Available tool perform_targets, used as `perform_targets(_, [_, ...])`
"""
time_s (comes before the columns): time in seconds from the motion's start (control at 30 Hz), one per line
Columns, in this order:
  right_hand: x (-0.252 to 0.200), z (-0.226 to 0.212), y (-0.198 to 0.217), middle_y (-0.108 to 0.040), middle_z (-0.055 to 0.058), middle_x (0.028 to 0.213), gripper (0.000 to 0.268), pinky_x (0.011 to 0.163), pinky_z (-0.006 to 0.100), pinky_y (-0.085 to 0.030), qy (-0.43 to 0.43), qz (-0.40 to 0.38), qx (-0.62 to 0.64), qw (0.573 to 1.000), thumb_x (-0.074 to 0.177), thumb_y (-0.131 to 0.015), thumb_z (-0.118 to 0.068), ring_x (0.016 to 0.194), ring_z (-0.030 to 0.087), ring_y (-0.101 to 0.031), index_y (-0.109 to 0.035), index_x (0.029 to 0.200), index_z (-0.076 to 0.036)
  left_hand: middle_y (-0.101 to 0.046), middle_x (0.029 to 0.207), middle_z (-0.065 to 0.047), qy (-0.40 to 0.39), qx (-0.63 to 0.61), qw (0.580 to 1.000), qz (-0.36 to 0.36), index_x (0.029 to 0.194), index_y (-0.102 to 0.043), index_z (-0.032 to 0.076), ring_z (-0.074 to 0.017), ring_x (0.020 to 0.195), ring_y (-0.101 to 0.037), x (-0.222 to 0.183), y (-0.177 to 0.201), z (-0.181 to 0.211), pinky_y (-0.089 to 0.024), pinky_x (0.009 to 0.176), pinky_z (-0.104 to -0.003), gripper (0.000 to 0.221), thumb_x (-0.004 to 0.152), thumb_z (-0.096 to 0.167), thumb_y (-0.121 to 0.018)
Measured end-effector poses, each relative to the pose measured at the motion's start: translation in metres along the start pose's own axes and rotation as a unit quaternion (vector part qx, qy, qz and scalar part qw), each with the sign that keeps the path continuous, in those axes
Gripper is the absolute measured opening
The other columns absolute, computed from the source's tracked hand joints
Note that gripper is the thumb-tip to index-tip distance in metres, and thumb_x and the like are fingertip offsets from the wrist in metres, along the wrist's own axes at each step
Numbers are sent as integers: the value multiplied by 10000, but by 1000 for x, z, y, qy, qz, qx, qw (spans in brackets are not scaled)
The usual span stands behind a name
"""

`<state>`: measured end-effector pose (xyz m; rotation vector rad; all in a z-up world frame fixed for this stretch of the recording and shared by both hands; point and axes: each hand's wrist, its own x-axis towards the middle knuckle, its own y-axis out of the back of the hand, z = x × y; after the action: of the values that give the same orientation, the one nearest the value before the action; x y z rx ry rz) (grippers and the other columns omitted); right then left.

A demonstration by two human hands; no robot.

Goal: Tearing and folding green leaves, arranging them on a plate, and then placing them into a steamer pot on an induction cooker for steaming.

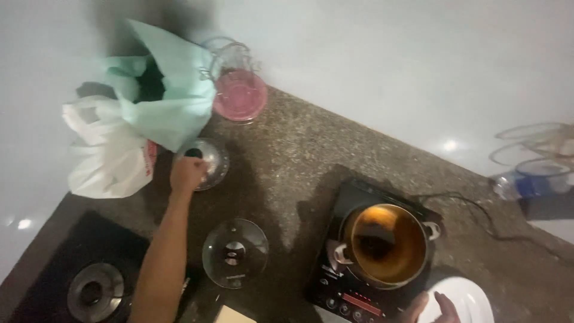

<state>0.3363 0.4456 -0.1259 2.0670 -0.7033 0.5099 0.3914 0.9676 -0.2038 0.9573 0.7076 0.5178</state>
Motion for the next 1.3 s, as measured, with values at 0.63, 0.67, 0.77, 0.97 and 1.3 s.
perform_targets(0.63, [24, 37, 59, -581, 180, 1076, 302, 855, 456, -376, -82, -53, 4, 995, 983, -472, -276, 1042, 349, -515, -538, 1098, -4, -706, 888, -121, -151, 176, 973, -12, 946, -746, 188, -328, 846, -657, -96, 47, 103, -472, 716, -407, 279, 808, 412, -654])
perform_targets(0.67, [23, 41, 61, -576, 151, 1093, 272, 857, 444, -373, -101, -53, 12, 993, 977, -482, -269, 1056, 324, -517, -544, 1097, -32, -709, 820, -101, -228, 251, 941, 8, 906, -745, 226, -329, 800, -669, -99, 35, 109, -476, 654, -410, 288, 786, 465, -640])
perform_targets(0.77, [19, 51, 69, -572, 172, 1088, 223, 824, 440, -393, -92, -40, 27, 995, 973, -492, -206, 1054, 329, -505, -526, 1098, -24, -535, 572, -19, -254, 129, 955, -90, 614, -613, 127, -167, 553, -457, -172, 30, 179, -307, 516, -328, 211, 824, 144, -601])
perform_targets(0.97, [26, 46, 88, -560, 179, 1067, 243, 854, 410, -393, -125, -37, 47, 990, 972, -465, -213, 1030, 296, -499, -528, 1077, -4, -647, 626, -44, -339, 131, 915, -176, 650, -682, 177, -229, 589, -609, -263, -23, 274, -436, 536, -343, 224, 849, 221, -590])
perform_targets(1.3, [50, 88, 21, -653, 116, 845, 142, 752, 430, -467, -153, -115, 51, 980, 894, -623, -190, 801, 307, -640, -633, 966, -69, -689, 762, -129, -383, 73, 893, -224, 833, -734, 183, -308, 819, -679, -278, -200, 274, -553, 738, -404, 101, 763, 239, -685])
